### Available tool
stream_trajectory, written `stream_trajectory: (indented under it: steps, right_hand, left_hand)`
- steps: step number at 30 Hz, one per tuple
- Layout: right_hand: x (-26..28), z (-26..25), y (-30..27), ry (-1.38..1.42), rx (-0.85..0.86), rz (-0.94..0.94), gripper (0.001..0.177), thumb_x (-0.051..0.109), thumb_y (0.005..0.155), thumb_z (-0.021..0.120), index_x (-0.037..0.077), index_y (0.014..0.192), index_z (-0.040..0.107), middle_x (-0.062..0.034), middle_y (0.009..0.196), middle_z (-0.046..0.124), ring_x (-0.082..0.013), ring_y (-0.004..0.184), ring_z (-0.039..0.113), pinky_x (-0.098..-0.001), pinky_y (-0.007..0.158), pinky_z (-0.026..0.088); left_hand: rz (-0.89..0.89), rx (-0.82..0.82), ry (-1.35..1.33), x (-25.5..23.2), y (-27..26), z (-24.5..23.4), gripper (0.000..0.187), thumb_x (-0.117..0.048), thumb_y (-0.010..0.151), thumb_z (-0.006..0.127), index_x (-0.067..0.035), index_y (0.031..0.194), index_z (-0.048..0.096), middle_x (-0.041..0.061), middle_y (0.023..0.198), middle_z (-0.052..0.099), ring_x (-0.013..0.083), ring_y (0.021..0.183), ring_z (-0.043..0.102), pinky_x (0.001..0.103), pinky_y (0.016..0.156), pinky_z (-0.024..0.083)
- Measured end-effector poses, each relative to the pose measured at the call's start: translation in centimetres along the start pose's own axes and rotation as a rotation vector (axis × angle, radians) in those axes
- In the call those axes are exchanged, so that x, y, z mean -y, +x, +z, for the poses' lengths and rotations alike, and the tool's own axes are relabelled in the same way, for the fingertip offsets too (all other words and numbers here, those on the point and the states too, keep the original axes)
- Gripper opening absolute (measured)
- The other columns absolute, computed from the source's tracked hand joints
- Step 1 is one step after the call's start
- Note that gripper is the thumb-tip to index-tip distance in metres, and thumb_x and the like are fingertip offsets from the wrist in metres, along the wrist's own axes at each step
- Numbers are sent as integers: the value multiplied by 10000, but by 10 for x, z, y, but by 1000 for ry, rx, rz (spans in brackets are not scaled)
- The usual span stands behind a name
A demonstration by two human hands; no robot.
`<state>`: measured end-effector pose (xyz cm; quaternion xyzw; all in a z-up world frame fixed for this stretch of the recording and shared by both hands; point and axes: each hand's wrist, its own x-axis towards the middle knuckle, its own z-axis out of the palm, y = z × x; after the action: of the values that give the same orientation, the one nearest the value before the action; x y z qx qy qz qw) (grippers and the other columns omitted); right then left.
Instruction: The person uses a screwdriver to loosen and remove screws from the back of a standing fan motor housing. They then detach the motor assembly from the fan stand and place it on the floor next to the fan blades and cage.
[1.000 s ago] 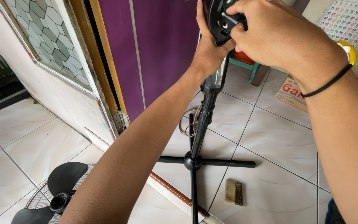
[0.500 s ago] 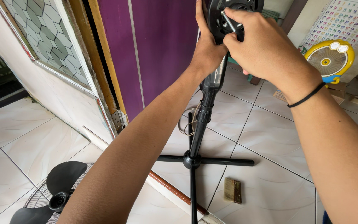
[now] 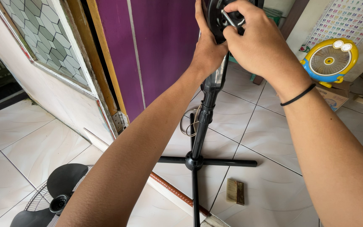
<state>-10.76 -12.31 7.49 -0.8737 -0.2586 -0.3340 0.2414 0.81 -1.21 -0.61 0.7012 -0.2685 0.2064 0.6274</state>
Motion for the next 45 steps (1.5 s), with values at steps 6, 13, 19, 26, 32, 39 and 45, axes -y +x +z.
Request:
stream_trajectory:
  steps: [6, 13, 19, 26, 32, 39, 45]
  right_hand:
    - [-1, -3, 6, 70, 8, 38, 325, 89, 920, 576, 30, 1233, 642, -140, 1019, 669, -219, 802, 662, -367, 693, 532]
    - [-9, -6, 7, 12, 37, 14, 366, 109, 952, 598, 52, 1310, 654, -148, 940, 709, -201, 749, 679, -359, 672, 538]
    - [-7, -9, 10, 174, 82, 107, 371, 114, 954, 585, 75, 1313, 671, -112, 901, 699, -147, 721, 629, -322, 596, 491]
    - [-1, -26, 10, 58, 132, 116, 354, 117, 967, 587, 86, 1306, 685, -108, 844, 662, -132, 618, 579, -325, 499, 436]
    - [0, -29, 6, 94, 148, 105, 377, 103, 974, 572, 98, 1342, 654, -73, 772, 638, -111, 595, 569, -310, 467, 420]
    - [-6, -20, -8, 246, 101, 3, 395, 44, 1003, 532, 60, 1393, 595, -21, 777, 606, -48, 638, 530, -259, 534, 411]
    - [-14, -8, -20, 371, 41, -17, 435, -4, 1060, 519, 89, 1484, 532, -1, 768, 547, -47, 654, 467, -266, 552, 365]
  left_hand:
    - [106, -7, -25, 3, -1, 2, 1179, -53, 972, 664, -326, 1486, -361, 182, 1398, 576, 294, 1262, 666, 455, 1046, 513]
    - [101, -10, -6, 1, -2, 1, 1210, -73, 956, 687, -321, 1476, -377, 193, 1442, 535, 306, 1319, 614, 476, 1094, 479]
    - [77, -44, 12, -5, -3, 3, 1228, -116, 942, 738, -325, 1482, -345, 202, 1465, 518, 327, 1349, 568, 509, 1153, 437]
    - [66, -58, -29, -6, -3, 4, 1225, -179, 929, 751, -327, 1503, -321, 185, 1423, 582, 311, 1302, 633, 494, 1125, 494]
    - [43, -63, -42, -7, -4, 4, 1233, -191, 920, 756, -338, 1505, -319, 195, 1437, 558, 319, 1291, 642, 485, 1081, 495]
    - [70, -73, 24, -10, -9, 0, 1270, -183, 904, 769, -331, 1499, -344, 198, 1448, 565, 316, 1299, 630, 471, 1118, 494]
    - [47, -79, 87, -16, -11, -6, 1283, -203, 898, 808, -274, 1508, -319, 196, 1391, 587, 317, 1273, 636, 460, 1104, 508]
